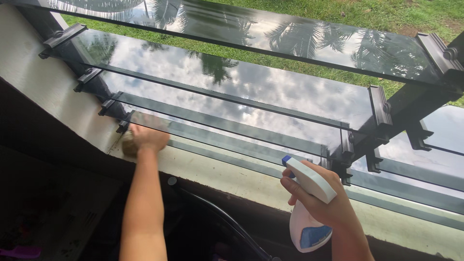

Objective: The person cleans a glass railing by repeatedly spraying a cleaning solution and wiping the glass panels with a cloth. The person moves along the railing, treating multiple sections in sequence.

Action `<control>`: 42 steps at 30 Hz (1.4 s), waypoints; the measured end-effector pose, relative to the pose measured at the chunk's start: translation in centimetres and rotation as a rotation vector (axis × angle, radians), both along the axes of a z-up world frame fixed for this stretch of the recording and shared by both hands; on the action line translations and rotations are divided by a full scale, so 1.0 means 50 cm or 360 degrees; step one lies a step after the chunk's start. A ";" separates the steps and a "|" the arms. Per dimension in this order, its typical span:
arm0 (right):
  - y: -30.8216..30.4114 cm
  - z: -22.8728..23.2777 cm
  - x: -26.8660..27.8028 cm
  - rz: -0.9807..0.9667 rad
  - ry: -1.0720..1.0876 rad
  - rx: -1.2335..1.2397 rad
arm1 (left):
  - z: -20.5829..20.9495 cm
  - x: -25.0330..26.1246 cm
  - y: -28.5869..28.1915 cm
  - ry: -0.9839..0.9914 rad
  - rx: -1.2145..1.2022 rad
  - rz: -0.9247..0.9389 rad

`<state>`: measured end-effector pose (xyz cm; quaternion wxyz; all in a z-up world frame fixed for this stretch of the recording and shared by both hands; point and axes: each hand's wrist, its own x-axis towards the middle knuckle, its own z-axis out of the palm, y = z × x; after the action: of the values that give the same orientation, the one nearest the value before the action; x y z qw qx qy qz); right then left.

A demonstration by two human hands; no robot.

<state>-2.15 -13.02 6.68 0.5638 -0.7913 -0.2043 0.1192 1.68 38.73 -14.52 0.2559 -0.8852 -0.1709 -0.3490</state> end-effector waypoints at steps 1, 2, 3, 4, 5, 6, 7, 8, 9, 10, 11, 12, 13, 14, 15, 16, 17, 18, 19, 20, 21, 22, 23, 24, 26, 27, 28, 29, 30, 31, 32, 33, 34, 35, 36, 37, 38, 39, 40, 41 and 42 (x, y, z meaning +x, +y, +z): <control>-0.004 0.000 0.001 -0.0030 -0.0016 0.0036 | -0.004 0.026 -0.075 0.0333 -0.0281 -0.0048; -0.009 0.001 0.001 -0.0061 -0.0044 0.0037 | -0.003 0.051 -0.170 0.0499 -0.0409 -0.0188; -0.012 0.001 -0.001 -0.0089 -0.0067 0.0044 | 0.005 0.063 -0.274 0.0671 -0.0530 -0.0323; -0.014 0.002 -0.003 -0.0118 -0.0090 0.0052 | 0.020 0.068 -0.383 0.0842 -0.0651 -0.0459; -0.018 0.002 -0.006 -0.0134 -0.0075 0.0067 | 0.040 0.059 -0.497 0.0629 -0.1367 -0.0744; -0.024 0.004 -0.007 -0.0150 -0.0061 0.0083 | 0.065 0.042 -0.604 0.0586 -0.2404 -0.0537; -0.029 0.006 -0.009 -0.0165 -0.0050 0.0098 | 0.099 0.033 -0.692 0.0488 -0.1081 -0.1068; -0.035 0.006 -0.013 -0.0157 -0.0074 0.0116 | 0.128 0.017 -0.754 0.1550 -0.1212 -0.0976; -0.041 0.009 -0.015 -0.0151 -0.0107 0.0137 | 0.152 0.002 -0.808 0.1505 -0.1569 -0.0981; -0.046 0.011 -0.017 -0.0146 -0.0140 0.0158 | 0.160 -0.016 -0.822 0.1176 -0.1528 -0.1191; -0.051 0.011 -0.019 -0.0153 -0.0138 0.0142 | 0.155 -0.037 -0.831 0.0845 -0.1482 -0.1382; -0.057 0.011 -0.020 -0.0160 -0.0136 0.0126 | 0.141 -0.047 -0.835 0.0511 -0.1421 -0.1563; -0.061 0.012 -0.019 -0.0162 -0.0134 0.0113 | 0.122 -0.047 -0.822 0.0388 -0.1294 -0.1511; -0.064 0.012 -0.018 -0.0166 -0.0127 0.0101 | 0.098 -0.045 -0.797 0.0266 -0.1167 -0.1455; -0.068 0.011 -0.018 -0.0174 -0.0120 0.0086 | 0.075 -0.033 -0.758 0.0340 -0.1250 -0.1317; -0.073 0.011 -0.018 -0.0182 -0.0114 0.0071 | 0.053 -0.018 -0.704 0.0412 -0.1330 -0.1176; -0.079 0.011 -0.019 -0.0180 -0.0113 0.0058 | 0.034 -0.006 -0.635 0.0764 -0.1324 -0.0858; -0.086 0.011 -0.020 -0.0177 -0.0112 0.0044 | 0.018 -0.002 -0.558 0.0599 -0.1233 -0.0773; -0.093 0.012 -0.023 -0.0178 -0.0113 0.0033 | 0.009 0.002 -0.475 0.0400 -0.0960 -0.0596; -0.102 0.012 -0.028 -0.0193 -0.0076 0.0031 | 0.004 -0.005 -0.389 0.0900 -0.1059 -0.0204; -0.114 0.015 -0.030 -0.0216 -0.0054 0.0031 | -0.001 -0.018 -0.321 0.0062 -0.0829 -0.0426; -0.126 0.018 -0.031 -0.0239 -0.0031 0.0030 | 0.004 -0.033 -0.248 0.0289 -0.0916 -0.0160; -0.138 0.018 -0.031 -0.0258 -0.0006 0.0044 | 0.009 -0.050 -0.190 0.0247 -0.0823 -0.0022; -0.152 0.017 -0.031 -0.0277 0.0019 0.0057 | 0.012 -0.070 -0.147 0.0160 -0.0960 -0.0028; -0.182 0.014 -0.027 -0.0272 0.0029 0.0098 | -0.002 -0.085 -0.132 -0.0087 -0.1163 -0.0069; -0.198 0.012 -0.021 -0.0246 0.0007 0.0127 | -0.014 -0.090 -0.145 -0.0252 -0.1224 -0.0106; -0.214 0.010 -0.016 -0.0220 -0.0014 0.0156 | -0.023 -0.094 -0.162 -0.0418 -0.1282 -0.0143; -0.231 0.008 -0.010 -0.0235 0.0008 0.0126 | -0.035 -0.095 -0.188 -0.0513 -0.1299 -0.0153; -0.247 0.005 -0.003 -0.0250 0.0029 0.0096 | -0.044 -0.093 -0.219 -0.0608 -0.1315 -0.0163; -0.267 0.003 0.004 -0.0267 0.0050 0.0064 | -0.049 -0.091 -0.251 -0.0703 -0.1333 -0.0175; -0.287 0.002 0.013 -0.0245 0.0041 0.0091 | -0.046 -0.093 -0.281 -0.0700 -0.1315 -0.0203; -0.310 -0.002 0.018 -0.0222 0.0041 0.0111 | -0.042 -0.101 -0.319 -0.0690 -0.1303 -0.0226; -0.334 -0.005 0.024 -0.0199 0.0041 0.0131 | -0.030 -0.107 -0.358 -0.0680 -0.1291 -0.0248; -0.358 -0.008 0.029 -0.0197 0.0045 0.0125 | -0.012 -0.117 -0.401 -0.0637 -0.1525 -0.0153; -0.385 -0.012 0.033 -0.0194 0.0048 0.0120 | 0.009 -0.133 -0.450 -0.0590 -0.1758 -0.0056; -0.410 -0.016 0.038 -0.0190 0.0049 0.0118 | 0.033 -0.144 -0.497 -0.0542 -0.1986 0.0041; -0.436 -0.020 0.043 -0.0170 0.0041 0.0105 | 0.057 -0.155 -0.547 -0.0508 -0.1964 -0.0023; -0.464 -0.026 0.046 -0.0154 0.0039 0.0090 | 0.078 -0.172 -0.599 -0.0467 -0.1943 -0.0086; -0.490 -0.032 0.049 -0.0138 0.0036 0.0075 | 0.100 -0.184 -0.649 -0.0426 -0.1922 -0.0149; -0.514 -0.039 0.052 -0.0136 0.0035 0.0065 | 0.122 -0.188 -0.697 -0.0353 -0.2119 -0.0095; -0.537 -0.046 0.054 -0.0135 0.0034 0.0056 | 0.142 -0.197 -0.746 -0.0277 -0.2314 -0.0040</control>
<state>0.56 -39.88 4.37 0.5842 -0.7880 -0.1666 0.1000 -8.17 1.41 -7.43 -0.4146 -0.8024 -0.3689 -0.2193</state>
